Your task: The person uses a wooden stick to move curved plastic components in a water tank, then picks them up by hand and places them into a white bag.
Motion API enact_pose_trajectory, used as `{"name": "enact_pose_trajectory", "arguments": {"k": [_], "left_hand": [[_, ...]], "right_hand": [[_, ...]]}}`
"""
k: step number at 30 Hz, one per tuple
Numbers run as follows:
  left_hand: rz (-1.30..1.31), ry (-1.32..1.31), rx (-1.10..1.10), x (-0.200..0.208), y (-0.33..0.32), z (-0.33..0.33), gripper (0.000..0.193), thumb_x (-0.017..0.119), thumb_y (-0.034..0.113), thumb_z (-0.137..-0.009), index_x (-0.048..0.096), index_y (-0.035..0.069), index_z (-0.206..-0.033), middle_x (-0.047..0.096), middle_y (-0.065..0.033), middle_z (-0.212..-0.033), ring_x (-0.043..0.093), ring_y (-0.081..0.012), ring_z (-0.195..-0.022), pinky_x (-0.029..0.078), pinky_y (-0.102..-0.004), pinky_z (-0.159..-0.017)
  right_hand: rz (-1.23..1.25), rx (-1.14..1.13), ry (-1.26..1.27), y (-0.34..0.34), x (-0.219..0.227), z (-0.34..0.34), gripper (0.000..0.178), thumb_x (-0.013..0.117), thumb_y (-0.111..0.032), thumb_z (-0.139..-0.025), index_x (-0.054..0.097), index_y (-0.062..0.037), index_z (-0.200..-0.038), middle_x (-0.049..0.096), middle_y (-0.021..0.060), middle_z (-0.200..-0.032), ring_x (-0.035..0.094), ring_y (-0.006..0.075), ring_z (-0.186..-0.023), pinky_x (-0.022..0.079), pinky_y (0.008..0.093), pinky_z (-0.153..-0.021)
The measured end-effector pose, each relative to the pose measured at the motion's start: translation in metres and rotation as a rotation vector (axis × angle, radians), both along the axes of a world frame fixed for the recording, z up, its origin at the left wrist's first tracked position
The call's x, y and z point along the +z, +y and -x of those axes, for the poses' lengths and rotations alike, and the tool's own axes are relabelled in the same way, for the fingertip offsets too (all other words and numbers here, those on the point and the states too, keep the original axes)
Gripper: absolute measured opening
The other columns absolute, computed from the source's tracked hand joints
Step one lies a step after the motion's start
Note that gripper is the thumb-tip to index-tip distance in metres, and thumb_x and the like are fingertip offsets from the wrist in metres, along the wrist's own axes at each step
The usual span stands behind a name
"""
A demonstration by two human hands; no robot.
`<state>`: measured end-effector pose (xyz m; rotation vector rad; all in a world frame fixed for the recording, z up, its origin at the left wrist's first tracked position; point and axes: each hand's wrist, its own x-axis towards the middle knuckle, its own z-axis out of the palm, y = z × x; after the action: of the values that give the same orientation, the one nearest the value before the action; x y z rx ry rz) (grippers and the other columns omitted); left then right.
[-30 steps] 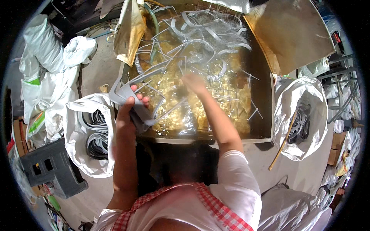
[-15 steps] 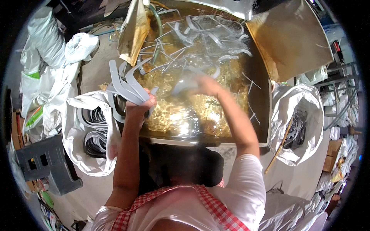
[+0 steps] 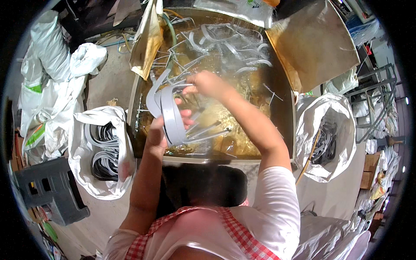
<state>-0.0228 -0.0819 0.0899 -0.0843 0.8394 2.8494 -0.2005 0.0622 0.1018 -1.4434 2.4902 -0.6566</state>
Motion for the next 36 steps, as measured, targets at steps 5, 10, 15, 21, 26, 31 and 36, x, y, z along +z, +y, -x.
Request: {"name": "enact_pose_trajectory", "arguments": {"k": [5,10,15,21,26,31,36], "left_hand": [[0.389,-0.008,0.022,0.019,-0.004,-0.006,0.063,0.065,0.014,-0.064,0.043,0.001,-0.121,0.061,-0.0161,-0.092,0.063,-0.0244,-0.072,0.053,-0.0375,-0.07],[0.269,-0.026,-0.006,0.022,0.002,-0.016,0.062,0.067,0.013,-0.059,0.047,-0.002,-0.116,0.061,-0.0151,-0.08,0.062,-0.0249,-0.072,0.052,-0.0357,-0.067],[0.048,-0.013,-0.287,0.003,-0.003,-0.026,0.06,0.067,0.032,-0.068,0.049,-0.004,-0.113,0.062,-0.0143,-0.081,0.062,-0.0251,-0.076,0.051,-0.0352,-0.068],[-0.04,0.003,-0.186,0.019,-0.001,-0.029,0.088,0.064,0.056,-0.067,0.037,-0.002,-0.127,0.05,-0.0187,-0.117,0.06,-0.0281,-0.089,0.053,-0.04,-0.073],[-0.199,-0.101,-0.205,0.024,-0.002,-0.033,0.078,0.066,0.042,-0.071,0.034,0.001,-0.129,0.048,-0.0195,-0.119,0.059,-0.0315,-0.093,0.052,-0.0419,-0.077],[-0.21,-0.14,-0.126,0.019,-0.006,-0.028,0.072,0.065,0.034,-0.073,0.034,0.0,-0.128,0.05,-0.019,-0.115,0.059,-0.0286,-0.093,0.053,-0.0404,-0.076],[-0.246,-0.033,-0.073,0.009,-0.01,-0.02,0.075,0.056,0.046,-0.075,0.034,-0.004,-0.126,0.054,-0.0244,-0.105,0.063,-0.0298,-0.077,0.055,-0.0383,-0.066]], "right_hand": [[0.003,-0.123,0.337,-0.003,-0.006,-0.023,0.039,0.062,-0.042,-0.072,0.052,-0.0094,-0.091,0.058,0.0146,-0.084,0.056,0.0327,-0.083,0.042,0.0455,-0.068],[0.206,0.051,0.535,-0.022,0.017,-0.037,0.049,0.068,-0.021,-0.067,0.051,-0.0113,-0.111,0.049,0.0087,-0.12,0.042,0.0328,-0.115,0.034,0.0463,-0.091],[0.14,0.376,-0.039,-0.038,0.016,-0.034,0.052,0.064,-0.017,-0.073,0.048,-0.0158,-0.123,0.059,0.0099,-0.107,0.053,0.0292,-0.105,0.042,0.041,-0.087],[-0.096,0.146,-0.375,-0.026,0.006,-0.032,0.042,0.065,-0.015,-0.071,0.057,-0.0118,-0.112,0.063,0.0091,-0.099,0.06,0.0209,-0.093,0.047,0.033,-0.08],[0.162,0.176,-0.553,-0.014,-0.013,-0.041,0.023,0.053,-0.02,-0.083,0.062,-0.0093,-0.101,0.064,0.0116,-0.097,0.061,0.0208,-0.088,0.047,0.0313,-0.077],[-0.071,0.098,-0.807,-0.016,0.001,-0.039,0.057,0.067,-0.02,-0.073,0.047,-0.0092,-0.125,0.054,0.0125,-0.117,0.054,0.0242,-0.104,0.043,0.0353,-0.093],[-0.108,0.088,-0.32,-0.02,-0.012,-0.049,0.042,0.057,-0.015,-0.079,0.051,-0.0168,-0.12,0.06,0.0103,-0.109,0.059,0.0263,-0.096,0.046,0.0351,-0.085]]}}
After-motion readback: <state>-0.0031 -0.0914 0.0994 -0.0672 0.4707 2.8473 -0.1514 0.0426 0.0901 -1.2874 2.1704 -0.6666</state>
